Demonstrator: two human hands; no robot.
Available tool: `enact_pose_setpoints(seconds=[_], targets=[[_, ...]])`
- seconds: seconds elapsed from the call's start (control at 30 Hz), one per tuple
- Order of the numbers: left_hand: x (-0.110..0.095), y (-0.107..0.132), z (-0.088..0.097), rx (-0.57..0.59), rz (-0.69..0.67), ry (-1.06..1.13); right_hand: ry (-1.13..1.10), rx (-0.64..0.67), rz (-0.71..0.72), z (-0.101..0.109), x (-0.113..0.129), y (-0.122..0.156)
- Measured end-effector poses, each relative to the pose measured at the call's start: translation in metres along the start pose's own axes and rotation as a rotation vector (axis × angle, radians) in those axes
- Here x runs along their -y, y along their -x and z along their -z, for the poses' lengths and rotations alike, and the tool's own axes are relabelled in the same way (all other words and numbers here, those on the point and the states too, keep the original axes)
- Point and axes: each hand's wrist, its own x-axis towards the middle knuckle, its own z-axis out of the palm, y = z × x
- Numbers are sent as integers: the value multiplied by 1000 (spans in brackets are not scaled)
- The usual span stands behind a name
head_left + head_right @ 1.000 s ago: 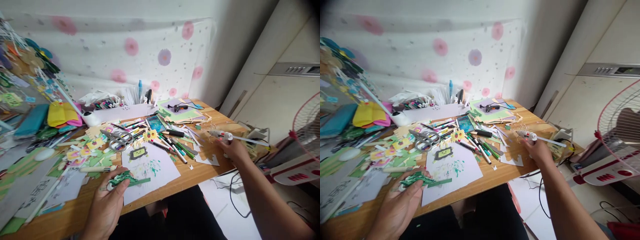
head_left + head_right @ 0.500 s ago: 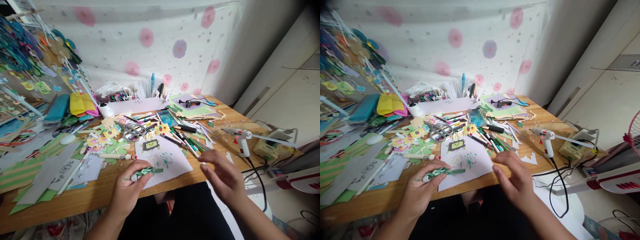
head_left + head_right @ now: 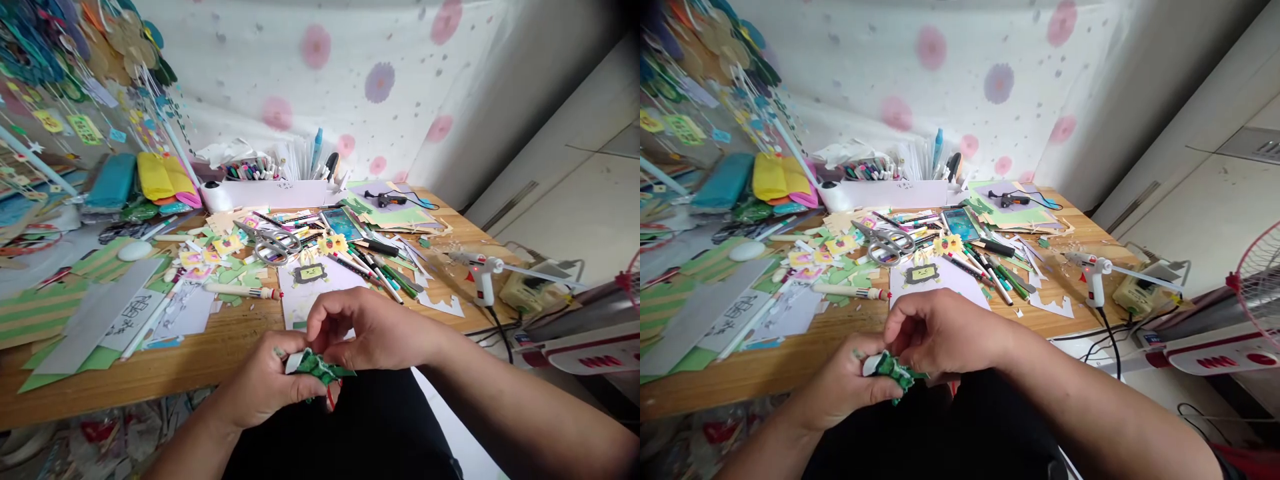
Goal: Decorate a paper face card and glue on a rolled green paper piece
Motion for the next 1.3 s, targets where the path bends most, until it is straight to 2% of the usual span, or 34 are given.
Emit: enact_pose_setpoints(seconds=[0.13, 0.23, 0.3, 0.4, 0.43, 0.47, 0.53, 0.63, 0.87, 1.0, 1.3], targets=[[3, -3, 4, 21, 26, 43, 2, -36, -39, -3, 0, -3], [9, -3, 13, -79, -12, -14, -78, -133, -58, -5, -3, -6], [10, 0, 21, -291, -152, -132, -122, -232, -62, -7, -7, -7], [2, 7, 23, -728, -386, -445, -89, -391, -51, -8, -11, -9], [-3, 8, 20, -808, -437, -543, -75, -431, -47, -9, -12, -10], [-8, 9, 16, -800, -467, -636, -69, -460, -41, -10, -13, -10], [-15, 7, 5, -691, -429, -775, -87, -495, -21, -12, -13, -11], [-20, -1, -7, -608, -335, -822, -134, -522, 17, -17, -12, -12], [-20, -9, -8, -529, -184, -687, -239, -543, 10, -22, -13, -10], [-23, -8, -11, -529, -118, -634, -302, -571, 16, -26, -17, -11], [-23, -13, -17, -537, -108, -473, -463, -604, 83, -30, -20, -9]])
